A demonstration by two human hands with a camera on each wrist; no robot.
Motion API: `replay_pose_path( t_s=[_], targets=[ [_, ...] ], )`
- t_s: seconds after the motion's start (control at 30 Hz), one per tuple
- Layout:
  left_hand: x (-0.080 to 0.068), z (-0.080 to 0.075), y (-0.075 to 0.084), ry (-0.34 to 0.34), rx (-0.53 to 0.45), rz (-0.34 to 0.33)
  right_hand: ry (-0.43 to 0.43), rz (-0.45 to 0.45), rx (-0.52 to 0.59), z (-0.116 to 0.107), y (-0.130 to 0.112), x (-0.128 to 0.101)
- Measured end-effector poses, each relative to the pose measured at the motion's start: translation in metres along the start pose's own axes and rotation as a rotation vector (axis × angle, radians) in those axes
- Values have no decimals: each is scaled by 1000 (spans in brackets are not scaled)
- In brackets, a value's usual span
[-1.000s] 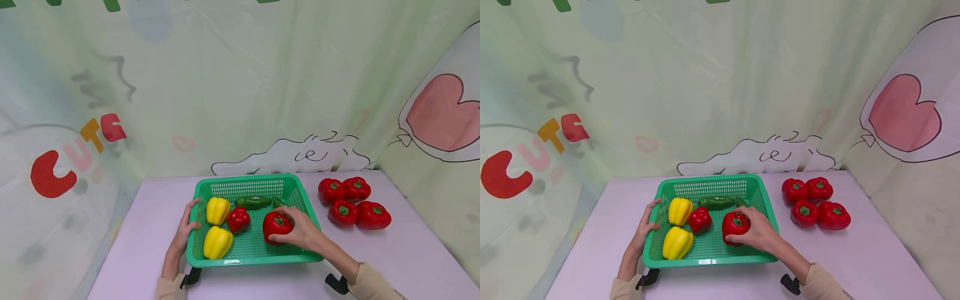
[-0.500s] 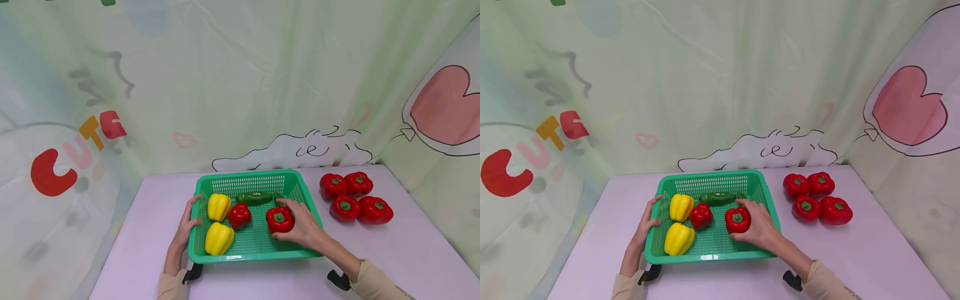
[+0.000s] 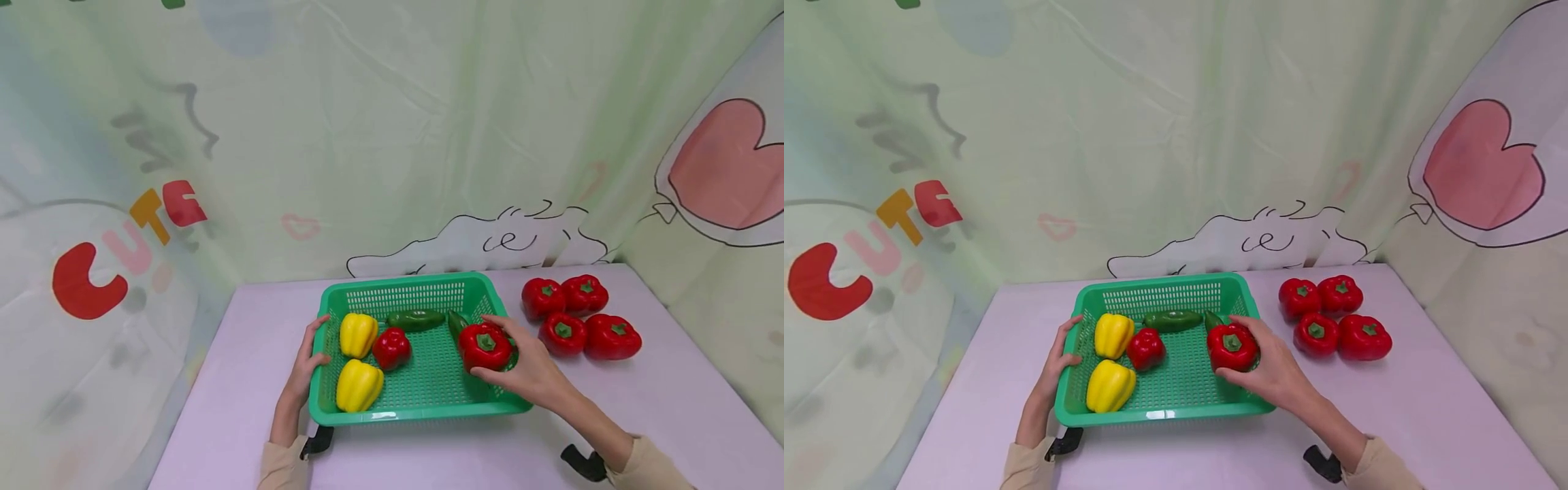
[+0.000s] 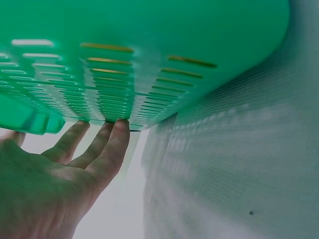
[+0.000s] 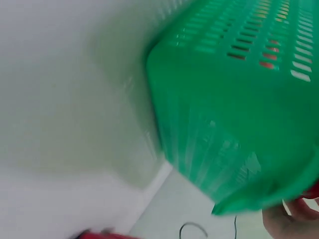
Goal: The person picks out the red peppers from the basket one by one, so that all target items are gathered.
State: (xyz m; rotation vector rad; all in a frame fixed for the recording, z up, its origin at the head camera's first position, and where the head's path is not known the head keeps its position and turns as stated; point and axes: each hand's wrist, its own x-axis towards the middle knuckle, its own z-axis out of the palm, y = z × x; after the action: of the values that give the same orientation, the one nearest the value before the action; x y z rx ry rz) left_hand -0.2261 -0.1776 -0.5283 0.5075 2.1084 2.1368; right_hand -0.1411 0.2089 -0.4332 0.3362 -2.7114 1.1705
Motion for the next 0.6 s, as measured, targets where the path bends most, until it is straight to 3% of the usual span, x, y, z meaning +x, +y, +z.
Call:
replay_pose_path(
  t_s=[0.3, 0.6],
  targets=[
    [-1, 0, 1, -6, -2, 5, 97, 13, 45, -29, 8, -19],
    [-1, -1, 0, -9, 11, 10, 221, 85, -43, -55, 26, -32]
  ],
)
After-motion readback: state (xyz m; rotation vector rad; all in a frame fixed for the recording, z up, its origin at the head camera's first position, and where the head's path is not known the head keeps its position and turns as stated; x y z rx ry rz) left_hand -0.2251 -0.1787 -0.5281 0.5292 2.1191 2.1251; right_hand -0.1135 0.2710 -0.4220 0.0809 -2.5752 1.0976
